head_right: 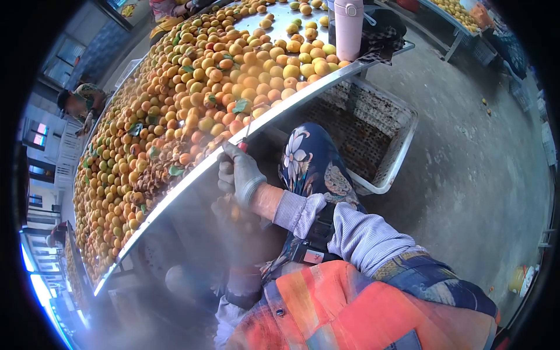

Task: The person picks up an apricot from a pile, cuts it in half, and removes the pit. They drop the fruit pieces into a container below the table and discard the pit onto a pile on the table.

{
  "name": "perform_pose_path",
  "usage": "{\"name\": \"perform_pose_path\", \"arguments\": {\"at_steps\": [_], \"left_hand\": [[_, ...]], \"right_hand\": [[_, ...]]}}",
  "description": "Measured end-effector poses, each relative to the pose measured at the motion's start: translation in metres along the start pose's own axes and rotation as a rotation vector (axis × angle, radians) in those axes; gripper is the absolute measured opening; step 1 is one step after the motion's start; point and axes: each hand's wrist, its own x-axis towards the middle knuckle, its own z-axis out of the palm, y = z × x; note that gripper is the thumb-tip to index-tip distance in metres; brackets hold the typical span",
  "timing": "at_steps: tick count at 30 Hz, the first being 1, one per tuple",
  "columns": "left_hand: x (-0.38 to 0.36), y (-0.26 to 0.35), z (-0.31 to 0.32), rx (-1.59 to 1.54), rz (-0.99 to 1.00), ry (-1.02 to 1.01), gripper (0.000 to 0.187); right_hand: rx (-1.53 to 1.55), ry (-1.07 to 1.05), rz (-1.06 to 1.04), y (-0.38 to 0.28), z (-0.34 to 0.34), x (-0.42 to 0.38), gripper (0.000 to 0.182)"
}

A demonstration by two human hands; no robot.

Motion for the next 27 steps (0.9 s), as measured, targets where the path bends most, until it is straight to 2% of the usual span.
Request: {"name": "perform_pose_path", "arguments": {"at_steps": [1,3,4,6,9,12,14,18,19,24,26,27], "left_hand": [[0.000,0.001,0.000,0.030,0.075,0.046,0.056],[0.006,0.008,-0.009,-0.166,-0.122,-0.177,0.049],[0.008,0.010,-0.010,-0.168,-0.116,-0.179,0.049],[0.011,0.012,-0.012,-0.383,-0.209,-0.224,0.045],[0.023,0.018,-0.015,-0.283,-0.163,-0.294,0.038],[0.045,0.033,-0.015,-0.303,-0.015,-0.500,0.029],[0.069,0.033,-0.009,-0.361,-0.123,-0.415,0.026],[0.110,0.046,-0.007,-0.367,-0.253,-0.382,0.025],[0.121,0.049,-0.009,-0.368,-0.299,-0.358,0.025],[0.158,0.071,0.003,-0.216,-0.053,-0.136,0.026],[0.174,0.066,-0.008,-0.311,-0.052,-0.188,0.025],[0.180,0.062,-0.013,-0.180,0.083,-0.232,0.024]], "right_hand": [[-0.074,0.032,-0.012,-0.002,0.009,-0.004,0.028],[-0.194,0.063,-0.081,-0.001,0.017,-0.005,0.028],[-0.196,0.058,-0.084,0.000,0.020,-0.004,0.028],[-0.295,0.012,-0.164,0.002,0.025,-0.005,0.027],[-0.290,-0.015,-0.188,0.002,0.031,0.000,0.025],[-0.238,-0.051,-0.172,-0.003,0.036,0.019,0.021],[-0.183,-0.059,-0.168,-0.013,0.054,0.027,0.023],[-0.103,-0.054,-0.297,-0.035,0.074,0.047,0.026],[-0.091,-0.057,-0.382,-0.041,0.074,0.051,0.025],[-0.250,-0.074,-0.310,-0.059,0.048,0.038,0.021],[-0.356,-0.078,-0.235,-0.060,0.037,0.031,0.020],[-0.376,-0.041,-0.187,-0.061,0.035,0.026,0.018]]}}
